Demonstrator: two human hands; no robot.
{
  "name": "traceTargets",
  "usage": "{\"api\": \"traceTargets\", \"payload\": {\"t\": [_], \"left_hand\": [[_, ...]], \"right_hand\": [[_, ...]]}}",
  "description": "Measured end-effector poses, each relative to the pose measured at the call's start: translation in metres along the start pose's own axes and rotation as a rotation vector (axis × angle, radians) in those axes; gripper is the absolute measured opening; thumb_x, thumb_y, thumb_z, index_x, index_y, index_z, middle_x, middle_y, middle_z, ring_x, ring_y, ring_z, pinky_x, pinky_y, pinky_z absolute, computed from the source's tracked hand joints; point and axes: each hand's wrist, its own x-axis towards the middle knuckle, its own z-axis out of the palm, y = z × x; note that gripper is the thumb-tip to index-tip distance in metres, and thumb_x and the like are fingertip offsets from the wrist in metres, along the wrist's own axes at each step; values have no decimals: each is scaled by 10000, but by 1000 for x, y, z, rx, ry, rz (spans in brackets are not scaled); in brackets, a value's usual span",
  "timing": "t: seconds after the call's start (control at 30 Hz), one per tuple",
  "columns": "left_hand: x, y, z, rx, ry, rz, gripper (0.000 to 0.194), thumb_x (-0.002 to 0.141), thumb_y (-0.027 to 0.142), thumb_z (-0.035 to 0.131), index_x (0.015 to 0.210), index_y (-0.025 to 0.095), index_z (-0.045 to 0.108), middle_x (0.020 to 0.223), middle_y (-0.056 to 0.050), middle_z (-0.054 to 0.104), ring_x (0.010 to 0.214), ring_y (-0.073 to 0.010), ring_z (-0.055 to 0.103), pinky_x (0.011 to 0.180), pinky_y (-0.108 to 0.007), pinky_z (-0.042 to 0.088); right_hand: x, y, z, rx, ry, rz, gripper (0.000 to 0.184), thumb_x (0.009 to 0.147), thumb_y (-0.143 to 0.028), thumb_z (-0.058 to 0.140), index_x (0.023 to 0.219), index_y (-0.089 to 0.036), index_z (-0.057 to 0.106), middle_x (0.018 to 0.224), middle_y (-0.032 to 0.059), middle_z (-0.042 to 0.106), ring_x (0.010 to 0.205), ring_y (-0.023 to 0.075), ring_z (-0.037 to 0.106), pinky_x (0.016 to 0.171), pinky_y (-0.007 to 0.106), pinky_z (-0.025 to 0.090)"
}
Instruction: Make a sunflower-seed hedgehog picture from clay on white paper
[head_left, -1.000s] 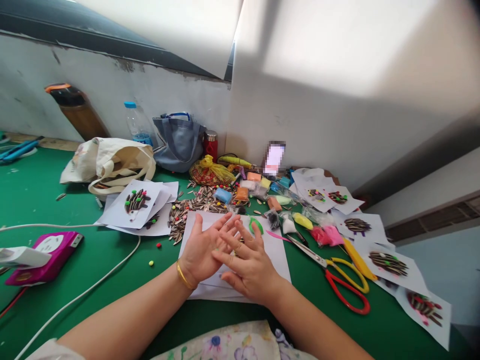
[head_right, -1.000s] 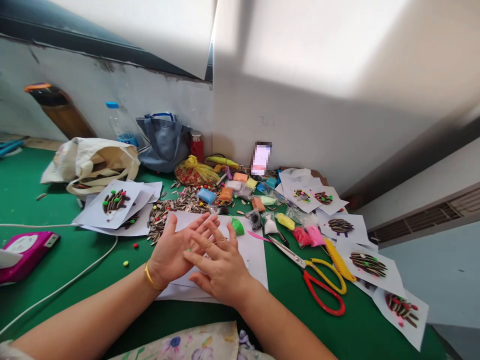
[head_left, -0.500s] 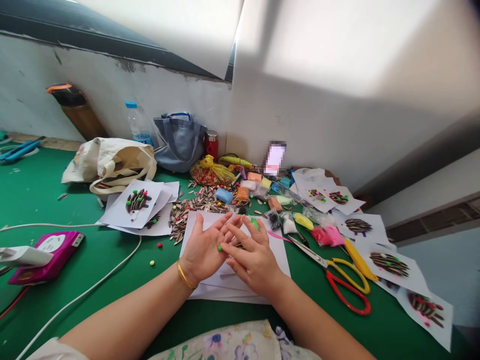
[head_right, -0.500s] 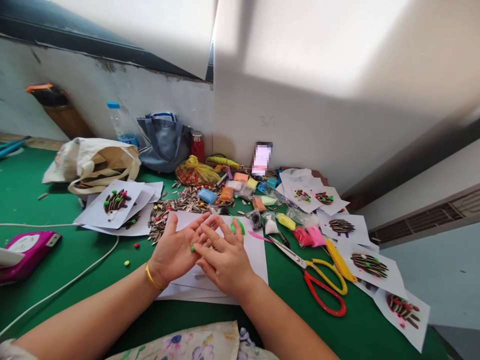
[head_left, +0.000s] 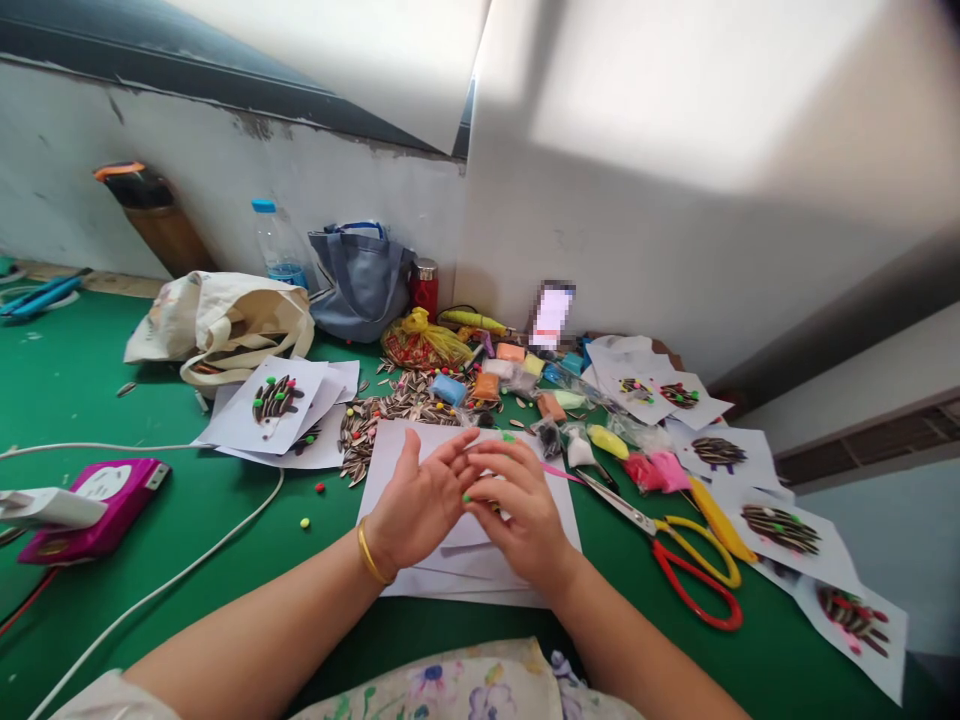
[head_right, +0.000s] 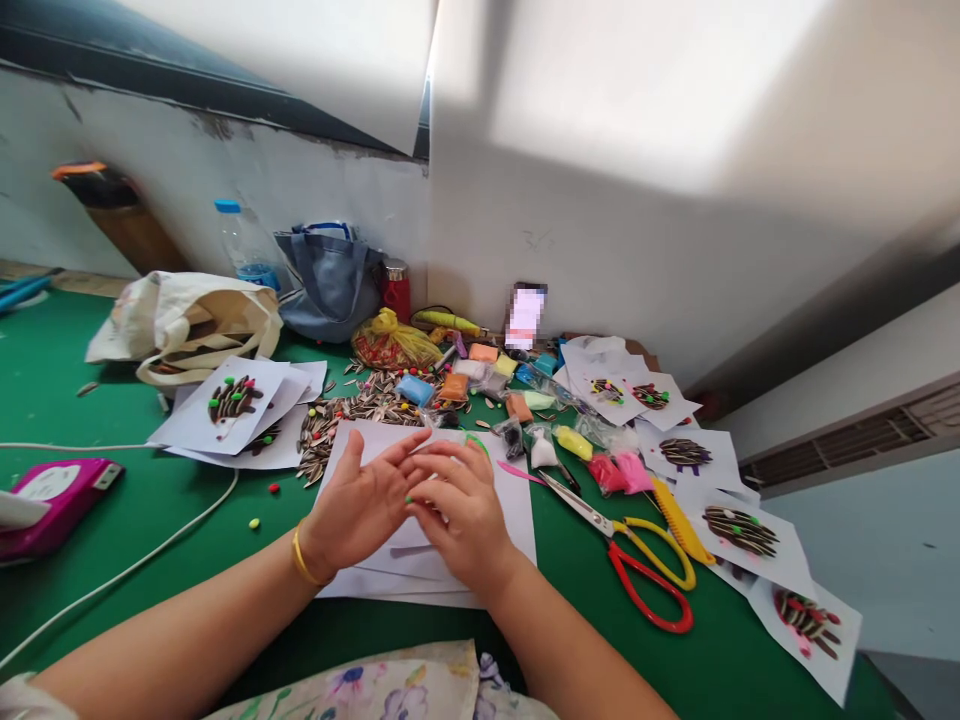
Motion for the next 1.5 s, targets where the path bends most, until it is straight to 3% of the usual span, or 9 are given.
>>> {"api": "traceTargets", "payload": {"t": [0.1, 0.17, 0.33, 0.5, 0.73, 1.03, 1.23, 1.5], "left_hand": [[7, 7, -10, 320, 174, 182, 539, 885, 641, 438, 1130, 194, 611, 1106, -93, 623, 1068, -226, 571, 900, -349, 454], [11, 12, -18, 705, 287, 263, 331, 849, 484, 604, 1010, 196, 631, 957, -46, 618, 922, -186, 577, 850, -324, 451], [14, 11, -30, 1536, 194, 376, 53, 805, 230, 629, 820, 190, 661, 855, -33, 575, 828, -179, 549, 777, -318, 438], [15, 2, -34, 1932, 127, 418, 88, 807, 165, 624, 823, 206, 700, 855, -40, 586, 825, -184, 555, 758, -311, 415], [16, -3, -37, 2100, 108, 402, 102, 823, 186, 625, 818, 231, 716, 861, -34, 613, 801, -180, 566, 740, -312, 391], [15, -1, -34, 2150, 168, 360, 37, 804, 236, 673, 830, 233, 700, 885, -23, 627, 851, -192, 576, 747, -328, 371], [17, 2, -33, 2160, 200, 323, 102, 791, 308, 712, 843, 224, 686, 915, -30, 633, 900, -205, 579, 773, -343, 358], [21, 4, -36, 2154, 195, 317, 132, 771, 324, 731, 815, 213, 678, 908, -36, 630, 912, -214, 580, 798, -358, 345]], "right_hand": [[-1, 18, -11, 9, 78, 156, 72, 887, -221, 618, 933, -254, 663, 1027, 35, 683, 1040, 224, 570, 957, 430, 434], [-2, 31, -16, 5, 16, 251, 57, 883, -221, 623, 916, -246, 661, 938, 29, 687, 944, 214, 588, 874, 396, 452], [-7, 43, -14, -22, -198, 346, 100, 843, -171, 649, 904, -248, 668, 892, 8, 700, 891, 211, 590, 818, 357, 424], [-7, 40, -9, -57, -244, 371, 116, 838, -155, 652, 888, -256, 679, 890, -5, 707, 869, 203, 583, 794, 335, 403], [-5, 41, -9, -111, -228, 350, 83, 841, -175, 657, 851, -252, 686, 868, -3, 703, 874, 208, 575, 811, 342, 385], [-6, 40, -9, -75, -228, 381, 125, 869, -156, 591, 913, -241, 670, 924, 13, 703, 915, 212, 589, 824, 337, 401], [-4, 33, -12, -21, -274, 369, 128, 889, -152, 561, 932, -239, 646, 942, 7, 690, 925, 196, 600, 842, 330, 400], [-5, 30, -9, -32, -338, 331, 126, 892, -145, 560, 937, -242, 627, 988, 22, 685, 1111, 223, 571, 939, 375, 358]]}}
